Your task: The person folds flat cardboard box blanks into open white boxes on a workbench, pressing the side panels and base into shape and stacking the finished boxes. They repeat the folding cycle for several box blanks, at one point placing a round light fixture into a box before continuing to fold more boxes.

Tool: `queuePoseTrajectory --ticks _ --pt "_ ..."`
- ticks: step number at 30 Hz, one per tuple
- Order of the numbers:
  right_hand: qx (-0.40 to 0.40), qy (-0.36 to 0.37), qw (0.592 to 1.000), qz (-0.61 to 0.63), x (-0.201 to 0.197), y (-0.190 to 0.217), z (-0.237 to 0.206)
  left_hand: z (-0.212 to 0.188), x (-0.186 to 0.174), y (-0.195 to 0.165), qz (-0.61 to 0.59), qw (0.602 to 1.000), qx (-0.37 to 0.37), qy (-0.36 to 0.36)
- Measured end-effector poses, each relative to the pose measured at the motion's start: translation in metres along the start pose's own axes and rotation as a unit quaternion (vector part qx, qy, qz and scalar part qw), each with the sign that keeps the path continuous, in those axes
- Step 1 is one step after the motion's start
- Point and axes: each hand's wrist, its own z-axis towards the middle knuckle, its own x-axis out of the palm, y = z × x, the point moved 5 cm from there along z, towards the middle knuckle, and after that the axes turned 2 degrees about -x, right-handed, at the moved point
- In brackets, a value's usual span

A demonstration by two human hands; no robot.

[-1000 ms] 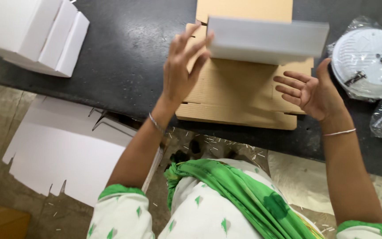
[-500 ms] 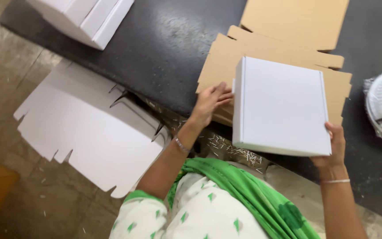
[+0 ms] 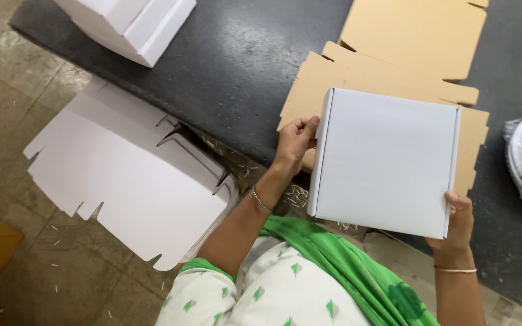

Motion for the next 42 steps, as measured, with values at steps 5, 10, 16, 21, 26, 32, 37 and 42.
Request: queuePoseTrajectory --ticks 5,10,16,21,26,32,37,42 --pt "0.013 0.156 0.969 0.193 0.019 -0.02 0.02 -0.004 -0.037 -0.011 -0.031 0.999 -0.001 -0.034" --pt "0.043 0.0 0.999 0.013 0.1 -0.031 0.057 -0.048 -0.106 -0.076 0.157 0.967 0.144 -0.139" --pt "0.086 0.068 0.992 -0.062 0.286 -0.073 0.15 -0.117 -0.159 -0.167 0.306 0.882 0.232 -0.274" --pt "0.071 0.283 0.957 0.004 0.473 -0.119 0.225 -0.157 -0.152 -0.233 0.355 0.761 0.407 -0.359" --pt "0.087 0.325 0.941 -0.036 0.598 -0.163 0.268 -0.113 -0.134 -0.305 0.497 0.61 0.522 -0.328" --pt "0.13 0.407 0.844 -0.323 0.546 -0.19 0.24 0.014 -0.152 -0.382 0.69 0.478 0.426 -0.339" --pt "0.17 0.366 0.806 -0.433 0.413 -0.148 0.196 0.062 -0.186 -0.386 0.72 0.452 0.376 -0.369" --pt "0.237 0.256 0.865 -0.359 0.304 -0.098 0.151 0.069 -0.215 -0.402 0.693 0.488 0.412 -0.335"
